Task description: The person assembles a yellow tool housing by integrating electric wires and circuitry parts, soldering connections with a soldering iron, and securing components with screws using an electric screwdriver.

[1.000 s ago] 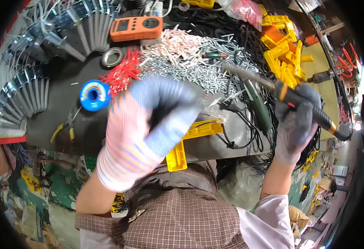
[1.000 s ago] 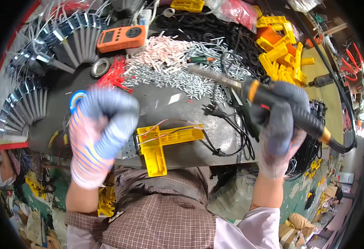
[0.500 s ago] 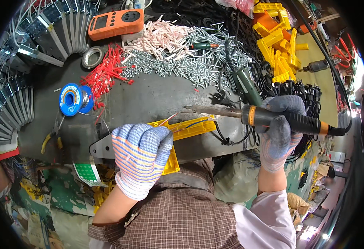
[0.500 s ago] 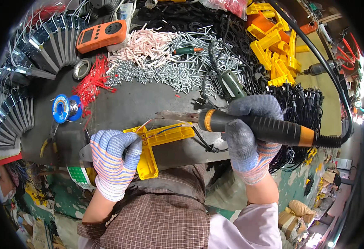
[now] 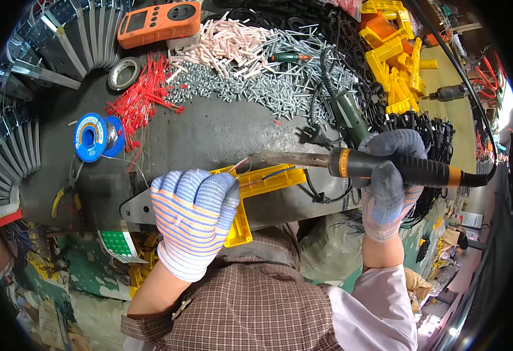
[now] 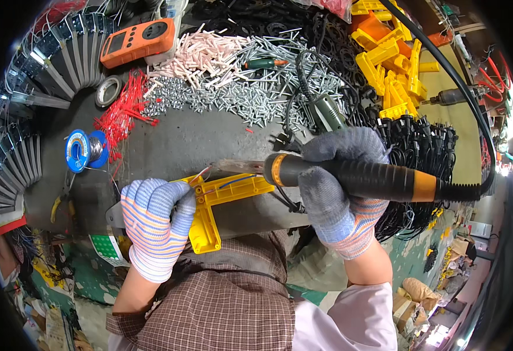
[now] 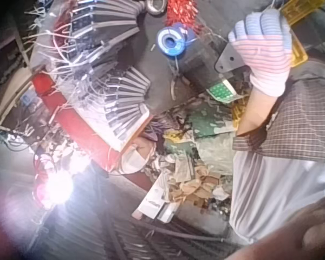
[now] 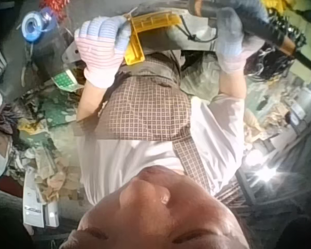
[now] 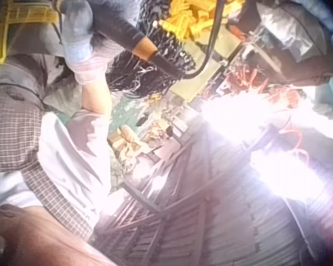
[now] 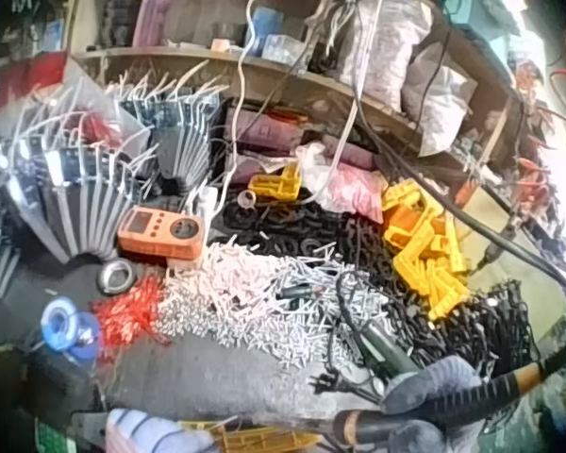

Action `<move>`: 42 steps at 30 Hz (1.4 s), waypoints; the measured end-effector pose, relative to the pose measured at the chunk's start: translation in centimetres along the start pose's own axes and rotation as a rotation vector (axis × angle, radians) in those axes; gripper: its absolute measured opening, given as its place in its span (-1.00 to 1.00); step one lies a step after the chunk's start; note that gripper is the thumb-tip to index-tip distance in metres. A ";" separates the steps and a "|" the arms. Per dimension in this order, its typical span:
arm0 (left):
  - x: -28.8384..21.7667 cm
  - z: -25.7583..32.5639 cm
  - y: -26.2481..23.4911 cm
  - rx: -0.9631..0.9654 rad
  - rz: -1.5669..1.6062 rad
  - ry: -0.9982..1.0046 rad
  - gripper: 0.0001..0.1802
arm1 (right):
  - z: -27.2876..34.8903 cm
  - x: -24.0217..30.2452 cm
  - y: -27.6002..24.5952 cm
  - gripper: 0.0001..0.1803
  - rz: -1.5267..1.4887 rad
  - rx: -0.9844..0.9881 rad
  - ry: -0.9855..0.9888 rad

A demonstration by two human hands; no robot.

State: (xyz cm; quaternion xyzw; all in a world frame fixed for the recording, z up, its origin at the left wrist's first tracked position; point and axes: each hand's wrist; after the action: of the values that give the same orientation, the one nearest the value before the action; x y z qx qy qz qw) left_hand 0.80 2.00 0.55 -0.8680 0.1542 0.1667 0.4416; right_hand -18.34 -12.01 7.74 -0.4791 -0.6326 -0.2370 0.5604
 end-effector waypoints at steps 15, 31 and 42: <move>0.0 -0.3 0.6 -0.014 -0.041 0.013 -0.79 | 0.0 0.6 0.5 -0.68 -0.030 -0.019 0.031; -0.3 -0.3 0.2 -0.018 -0.022 -0.002 -0.82 | 0.2 1.0 -0.5 -0.66 -0.039 -0.048 0.049; -2.1 1.5 -1.0 0.016 0.042 0.033 -0.78 | 2.1 1.9 -1.7 -0.60 0.028 -0.047 0.025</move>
State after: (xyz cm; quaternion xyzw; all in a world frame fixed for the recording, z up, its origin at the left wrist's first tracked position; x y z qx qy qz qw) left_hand -0.94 4.03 1.30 -0.8636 0.1812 0.1604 0.4423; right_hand -20.68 -10.38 9.35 -0.4979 -0.6129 -0.2498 0.5605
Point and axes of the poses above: each hand's wrist, its own z-axis away from the middle knuckle, its own y-axis out of the palm, x = y × z, and after that the axes turned 8 degrees about y, right-handed
